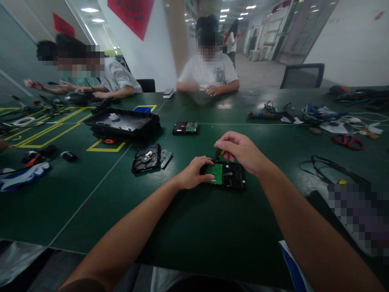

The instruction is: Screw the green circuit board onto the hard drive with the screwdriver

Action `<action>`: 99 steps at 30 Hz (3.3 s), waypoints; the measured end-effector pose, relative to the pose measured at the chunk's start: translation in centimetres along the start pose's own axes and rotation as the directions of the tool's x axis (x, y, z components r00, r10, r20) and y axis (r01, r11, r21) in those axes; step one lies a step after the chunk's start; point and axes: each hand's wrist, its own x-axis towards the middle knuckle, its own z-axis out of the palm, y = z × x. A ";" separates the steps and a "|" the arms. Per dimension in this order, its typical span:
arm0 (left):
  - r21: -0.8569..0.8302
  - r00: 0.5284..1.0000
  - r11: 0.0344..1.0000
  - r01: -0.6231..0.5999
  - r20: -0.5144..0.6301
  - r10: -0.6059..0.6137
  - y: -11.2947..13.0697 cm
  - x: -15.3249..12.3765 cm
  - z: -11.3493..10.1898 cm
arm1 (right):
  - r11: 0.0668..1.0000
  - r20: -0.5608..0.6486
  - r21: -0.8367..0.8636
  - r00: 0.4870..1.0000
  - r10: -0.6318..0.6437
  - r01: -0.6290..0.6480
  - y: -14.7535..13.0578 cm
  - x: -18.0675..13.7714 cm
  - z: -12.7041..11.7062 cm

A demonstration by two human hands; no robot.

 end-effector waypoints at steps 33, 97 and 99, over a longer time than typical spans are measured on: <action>0.018 1.000 1.000 -0.022 -0.004 0.022 -0.1 0.0 0.1 | 1.000 0.063 0.026 0.998 0.006 -0.008 -0.4 -0.1 0.4; 0.000 1.000 1.000 -0.027 -0.011 0.027 -0.1 0.0 0.1 | 0.990 0.086 0.126 0.995 0.054 -0.064 -0.3 0.1 0.5; 0.002 0.999 1.000 -0.026 -0.017 0.026 -0.2 0.0 0.1 | 0.997 0.066 0.070 0.997 0.041 -0.045 -0.3 0.1 0.4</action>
